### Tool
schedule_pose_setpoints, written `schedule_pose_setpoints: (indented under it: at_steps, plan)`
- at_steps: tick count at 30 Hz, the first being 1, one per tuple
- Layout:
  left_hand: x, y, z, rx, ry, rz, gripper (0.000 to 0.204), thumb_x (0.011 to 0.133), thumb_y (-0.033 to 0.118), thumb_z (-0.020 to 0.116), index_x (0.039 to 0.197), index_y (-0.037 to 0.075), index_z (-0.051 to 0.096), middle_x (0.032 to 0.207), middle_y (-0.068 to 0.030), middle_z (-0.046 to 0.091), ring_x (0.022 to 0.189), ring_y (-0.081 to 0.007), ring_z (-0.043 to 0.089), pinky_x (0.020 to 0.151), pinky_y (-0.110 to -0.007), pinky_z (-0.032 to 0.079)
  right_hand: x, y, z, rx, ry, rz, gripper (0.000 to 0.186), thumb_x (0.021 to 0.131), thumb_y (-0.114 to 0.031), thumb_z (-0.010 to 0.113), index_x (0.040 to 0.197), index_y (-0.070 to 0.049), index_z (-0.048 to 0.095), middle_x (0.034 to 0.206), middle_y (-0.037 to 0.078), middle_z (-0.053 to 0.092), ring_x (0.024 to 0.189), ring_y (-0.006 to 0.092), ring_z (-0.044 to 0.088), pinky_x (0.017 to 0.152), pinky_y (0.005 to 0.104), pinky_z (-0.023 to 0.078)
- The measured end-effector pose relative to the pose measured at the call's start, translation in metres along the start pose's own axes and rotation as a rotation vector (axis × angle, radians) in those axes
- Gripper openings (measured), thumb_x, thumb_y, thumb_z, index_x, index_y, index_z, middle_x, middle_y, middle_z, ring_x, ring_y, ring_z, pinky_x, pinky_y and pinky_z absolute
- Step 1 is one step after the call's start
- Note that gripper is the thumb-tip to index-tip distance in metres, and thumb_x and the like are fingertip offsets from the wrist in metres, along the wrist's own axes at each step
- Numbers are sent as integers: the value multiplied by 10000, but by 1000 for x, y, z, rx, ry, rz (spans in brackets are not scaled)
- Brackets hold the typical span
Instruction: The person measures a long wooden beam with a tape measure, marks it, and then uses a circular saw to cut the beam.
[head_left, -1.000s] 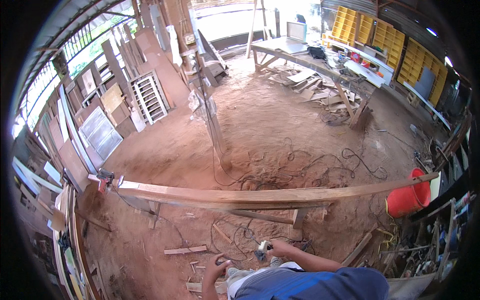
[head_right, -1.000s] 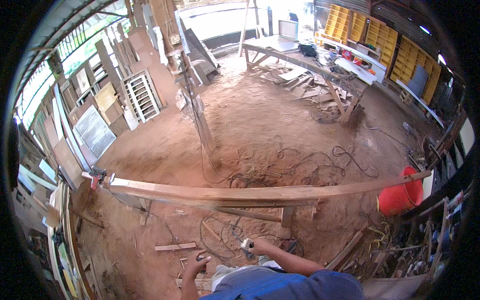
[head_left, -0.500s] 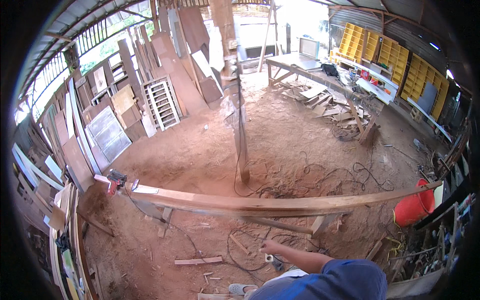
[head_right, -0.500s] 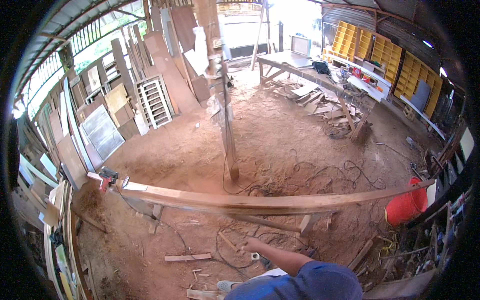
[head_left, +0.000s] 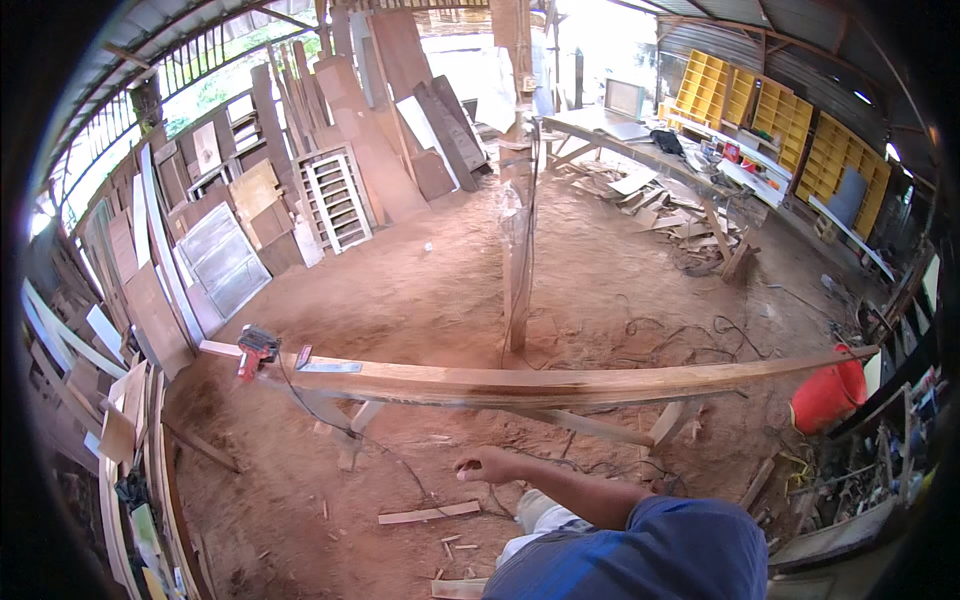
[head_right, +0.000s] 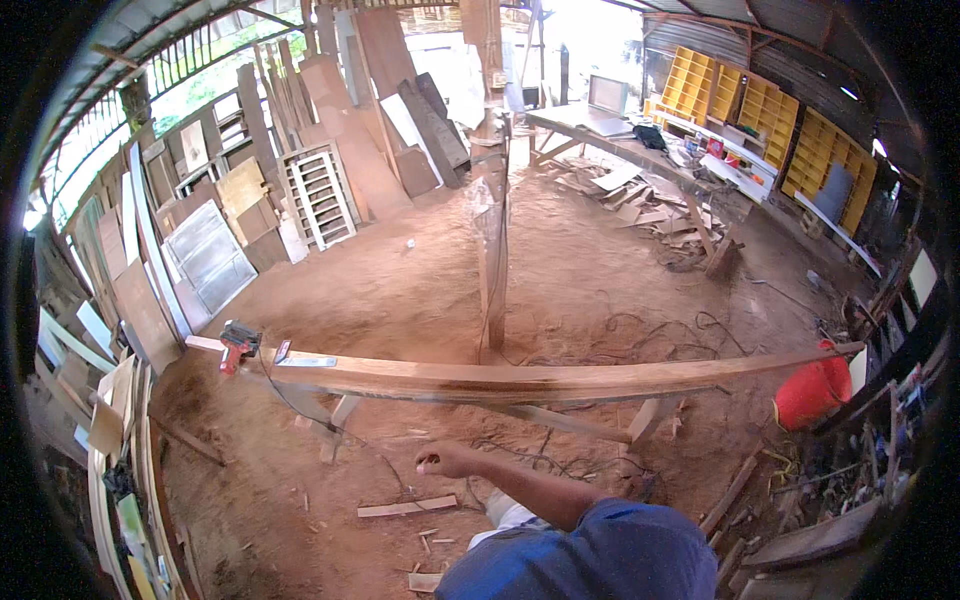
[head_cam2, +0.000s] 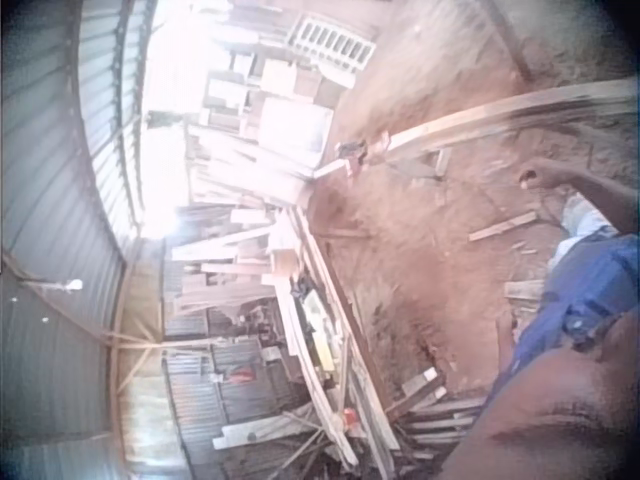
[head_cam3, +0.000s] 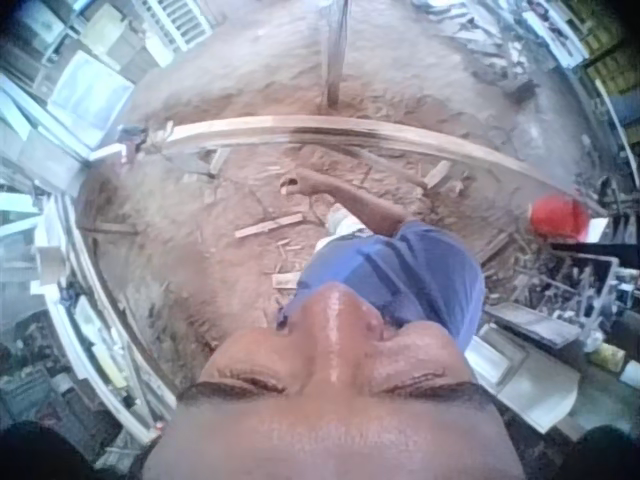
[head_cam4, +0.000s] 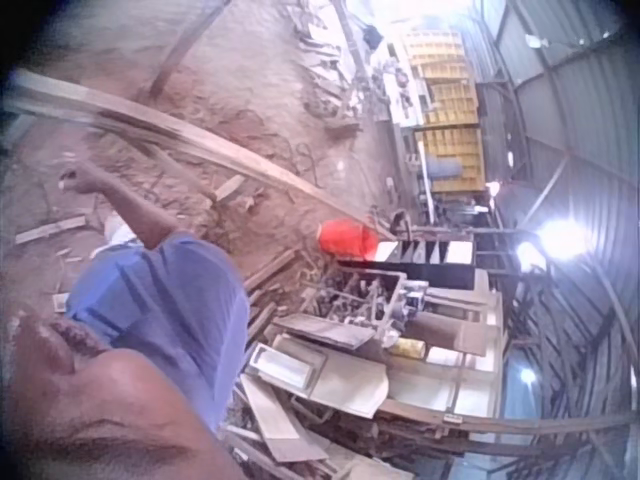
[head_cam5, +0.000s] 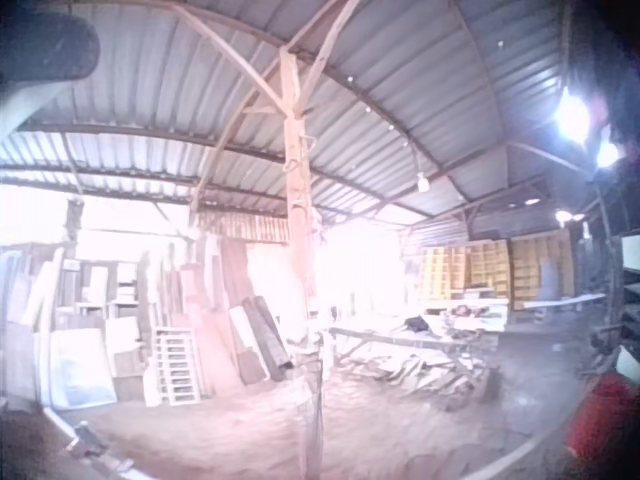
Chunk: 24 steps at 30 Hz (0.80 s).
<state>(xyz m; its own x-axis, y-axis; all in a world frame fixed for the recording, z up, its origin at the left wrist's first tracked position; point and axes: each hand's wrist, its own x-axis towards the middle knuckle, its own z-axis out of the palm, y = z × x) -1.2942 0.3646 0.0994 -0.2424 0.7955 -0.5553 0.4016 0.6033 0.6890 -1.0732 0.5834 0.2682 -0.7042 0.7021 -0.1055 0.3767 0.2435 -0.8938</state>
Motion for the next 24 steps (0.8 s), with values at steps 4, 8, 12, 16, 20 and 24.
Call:
schedule_pose_setpoints:
  at_steps: [4,8,12,16,20,24]
  plan:
    - [3,-34,-22,-22,16,-86,259,850,270,749,905,18,736,774,-72,699,698,-184,660,643,-361,529,34,-14,-1,48,34,-126,400,982,-316,702,1251,-19,695,1146,157,736,1072,237,686,948,363,521]
    - [-12,-91,-46,-59,43,-246,260,851,275,742,896,20,737,771,-74,701,693,-187,662,642,-365,531,86,-53,3,42,33,-132,373,988,-318,692,1227,-32,708,1149,139,739,1079,223,679,951,362,517]
    - [-54,-172,-63,-102,50,-436,261,851,280,734,888,22,737,768,-76,702,689,-189,664,640,-369,532,144,-112,16,-71,16,-200,363,969,-298,700,1216,-33,720,1146,121,747,1085,189,677,956,355,522]
    - [-90,-227,-74,-85,1,-554,263,852,285,727,879,24,738,765,-78,704,684,-191,665,639,-373,534,218,-84,27,153,58,-46,272,927,-194,700,1135,-22,739,1074,129,754,1009,220,708,915,357,543]
    - [-79,-259,-128,-85,57,-568,265,853,290,720,870,26,739,763,-80,706,679,-193,667,638,-376,535,328,-93,57,185,-32,-47,291,945,-190,697,1160,3,728,1064,137,761,1002,204,711,911,347,542]
    - [-32,-282,-210,-7,148,-419,269,853,295,712,862,28,739,760,-82,707,675,-195,669,636,-380,537,440,-110,78,243,3,-76,301,962,-183,693,1179,25,707,1073,117,753,1000,180,693,897,343,540]
